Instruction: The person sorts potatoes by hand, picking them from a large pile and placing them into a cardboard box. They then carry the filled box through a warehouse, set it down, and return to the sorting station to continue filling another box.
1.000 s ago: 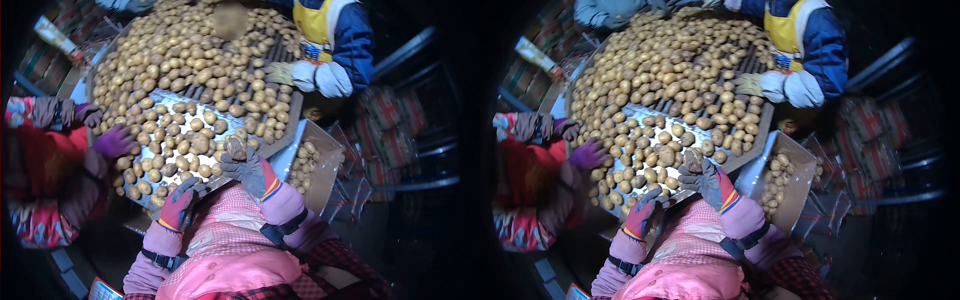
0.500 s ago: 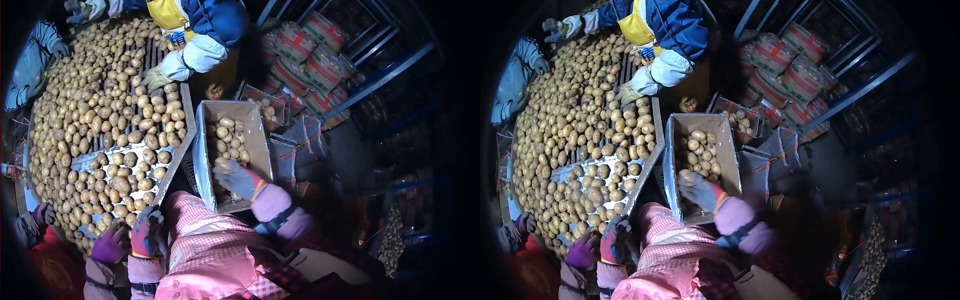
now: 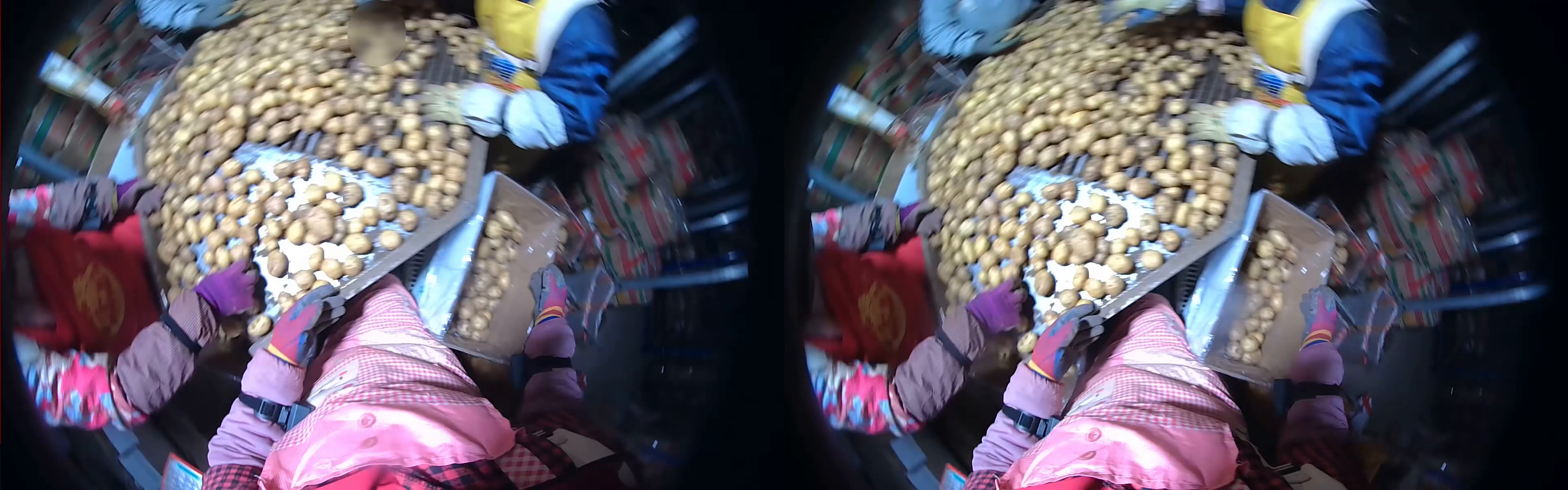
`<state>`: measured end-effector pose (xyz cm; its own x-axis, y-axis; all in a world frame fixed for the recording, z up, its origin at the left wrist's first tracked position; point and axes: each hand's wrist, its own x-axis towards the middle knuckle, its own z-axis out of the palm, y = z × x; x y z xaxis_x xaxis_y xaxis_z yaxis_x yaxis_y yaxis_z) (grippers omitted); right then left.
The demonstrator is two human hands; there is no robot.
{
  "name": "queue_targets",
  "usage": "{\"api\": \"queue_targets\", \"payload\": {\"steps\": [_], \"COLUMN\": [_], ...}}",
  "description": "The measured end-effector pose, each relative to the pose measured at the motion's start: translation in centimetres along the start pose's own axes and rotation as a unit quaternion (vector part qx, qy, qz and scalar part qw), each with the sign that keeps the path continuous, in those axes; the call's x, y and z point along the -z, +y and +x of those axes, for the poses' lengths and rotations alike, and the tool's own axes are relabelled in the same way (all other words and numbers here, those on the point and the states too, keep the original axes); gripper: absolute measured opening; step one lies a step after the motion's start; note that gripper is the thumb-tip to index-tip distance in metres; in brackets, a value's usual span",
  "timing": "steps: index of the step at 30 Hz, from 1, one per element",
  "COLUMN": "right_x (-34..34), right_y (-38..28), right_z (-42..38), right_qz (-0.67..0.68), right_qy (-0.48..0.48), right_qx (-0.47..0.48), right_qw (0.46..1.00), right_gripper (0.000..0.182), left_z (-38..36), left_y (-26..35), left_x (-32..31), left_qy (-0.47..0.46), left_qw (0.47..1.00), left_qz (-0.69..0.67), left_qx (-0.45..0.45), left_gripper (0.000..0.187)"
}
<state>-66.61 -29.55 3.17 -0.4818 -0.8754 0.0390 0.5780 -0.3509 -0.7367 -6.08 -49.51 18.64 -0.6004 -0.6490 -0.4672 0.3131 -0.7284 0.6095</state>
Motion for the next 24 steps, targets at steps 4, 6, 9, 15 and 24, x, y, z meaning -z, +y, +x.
{"api": "queue_targets", "payload": {"steps": [4,6,9,15,24], "right_x": [-26.6,-30.6,-37.1,-46.1,-46.4], "right_y": [3.6,5.5,12.1,25.4,20.2], "right_z": [5.6,7.5,9.3,9.2,9.0], "right_qz": [-0.694,-0.756,-0.707,-0.729,-0.458], "right_qy": [0.038,-0.098,-0.254,-0.489,-0.328], "right_qx": [0.087,0.101,0.036,0.169,-0.153], "right_qw": [0.714,0.639,0.659,0.449,0.812], "right_gripper": [0.042,0.045,0.050,0.061,0.061], "left_z": [-2.0,-2.9,-4.5,-6.3,-5.4], "left_y": [-0.6,-1.2,-1.1,-1.6,-1.5], "left_x": [1.7,2.5,2.2,2.9,2.2], "left_qy": [0.052,0.083,0.100,0.127,0.130], "left_qw": [0.998,0.995,0.992,0.980,0.982], "left_qz": [-0.005,-0.026,-0.045,-0.120,-0.104], "left_qx": [-0.025,-0.039,-0.056,-0.096,-0.091], "left_gripper": [0.058,0.060,0.057,0.045,0.053]}}
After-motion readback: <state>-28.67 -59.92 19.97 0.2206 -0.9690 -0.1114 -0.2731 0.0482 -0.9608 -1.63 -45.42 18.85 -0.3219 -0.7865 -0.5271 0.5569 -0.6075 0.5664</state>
